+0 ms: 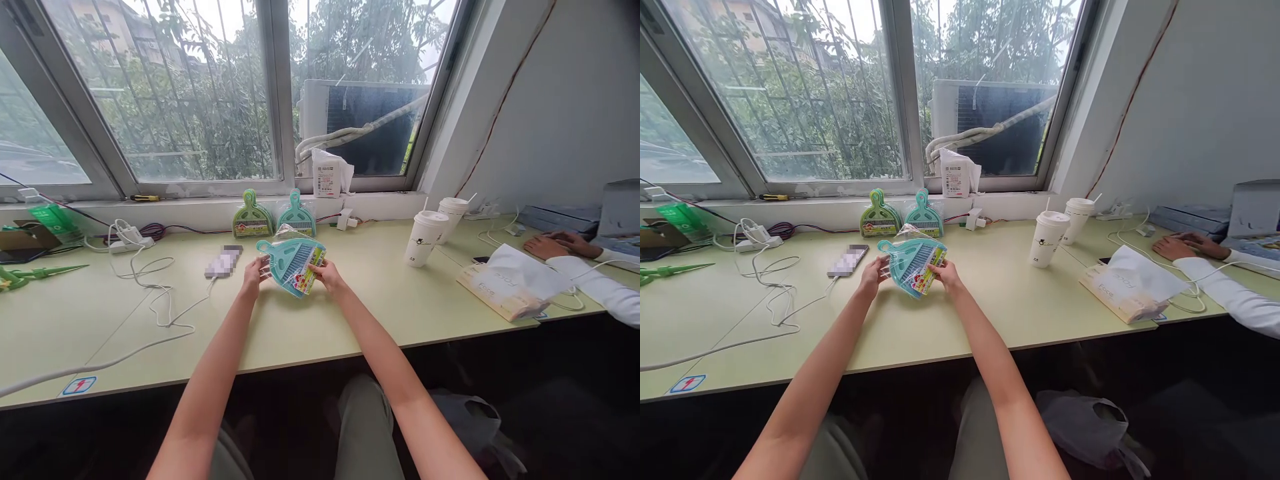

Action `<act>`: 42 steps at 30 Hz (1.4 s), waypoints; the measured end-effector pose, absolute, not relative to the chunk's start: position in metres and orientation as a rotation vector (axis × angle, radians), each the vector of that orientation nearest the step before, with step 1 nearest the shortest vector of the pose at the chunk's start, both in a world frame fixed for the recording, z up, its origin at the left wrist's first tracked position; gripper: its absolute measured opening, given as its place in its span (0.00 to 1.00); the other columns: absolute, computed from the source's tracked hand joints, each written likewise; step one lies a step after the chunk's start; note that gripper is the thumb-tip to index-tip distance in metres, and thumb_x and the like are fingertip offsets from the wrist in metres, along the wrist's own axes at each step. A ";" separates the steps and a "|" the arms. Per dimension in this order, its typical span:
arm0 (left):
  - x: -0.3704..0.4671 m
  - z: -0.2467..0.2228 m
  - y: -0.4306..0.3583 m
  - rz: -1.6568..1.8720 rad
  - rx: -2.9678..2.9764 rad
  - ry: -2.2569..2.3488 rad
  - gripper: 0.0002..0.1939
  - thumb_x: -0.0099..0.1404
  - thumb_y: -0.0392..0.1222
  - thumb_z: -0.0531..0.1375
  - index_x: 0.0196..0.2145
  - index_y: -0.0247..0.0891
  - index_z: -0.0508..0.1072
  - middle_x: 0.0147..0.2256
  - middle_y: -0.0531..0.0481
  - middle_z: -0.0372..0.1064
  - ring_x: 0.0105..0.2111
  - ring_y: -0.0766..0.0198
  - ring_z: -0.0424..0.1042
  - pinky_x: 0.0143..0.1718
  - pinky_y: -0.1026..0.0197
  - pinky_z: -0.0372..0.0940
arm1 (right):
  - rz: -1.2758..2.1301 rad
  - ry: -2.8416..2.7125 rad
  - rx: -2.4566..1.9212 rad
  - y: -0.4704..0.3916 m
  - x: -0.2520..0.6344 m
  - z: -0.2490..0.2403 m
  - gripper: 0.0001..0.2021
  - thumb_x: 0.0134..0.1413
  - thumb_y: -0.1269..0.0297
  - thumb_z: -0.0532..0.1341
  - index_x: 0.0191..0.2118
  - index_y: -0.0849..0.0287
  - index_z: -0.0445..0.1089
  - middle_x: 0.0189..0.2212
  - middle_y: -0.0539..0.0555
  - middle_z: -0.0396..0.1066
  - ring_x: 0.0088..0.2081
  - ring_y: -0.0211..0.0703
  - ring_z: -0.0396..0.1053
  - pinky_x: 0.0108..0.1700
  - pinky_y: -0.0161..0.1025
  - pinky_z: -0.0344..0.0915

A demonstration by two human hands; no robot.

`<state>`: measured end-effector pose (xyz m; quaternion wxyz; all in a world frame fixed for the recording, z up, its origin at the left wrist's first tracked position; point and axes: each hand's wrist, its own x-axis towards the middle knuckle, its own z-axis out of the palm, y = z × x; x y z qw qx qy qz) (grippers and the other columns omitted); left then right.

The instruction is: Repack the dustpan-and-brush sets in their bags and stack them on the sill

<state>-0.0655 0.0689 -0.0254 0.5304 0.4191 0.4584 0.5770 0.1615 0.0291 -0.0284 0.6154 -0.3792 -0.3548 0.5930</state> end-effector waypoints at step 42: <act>-0.072 -0.013 0.051 1.033 1.048 0.869 0.33 0.66 0.63 0.44 0.56 0.38 0.65 0.51 0.36 0.70 0.44 0.56 0.74 0.39 0.58 0.71 | 1.222 -0.676 -0.834 0.032 0.161 -0.036 0.12 0.39 0.73 0.70 0.32 0.61 0.70 0.32 0.52 0.76 0.34 0.40 0.74 0.40 0.38 0.74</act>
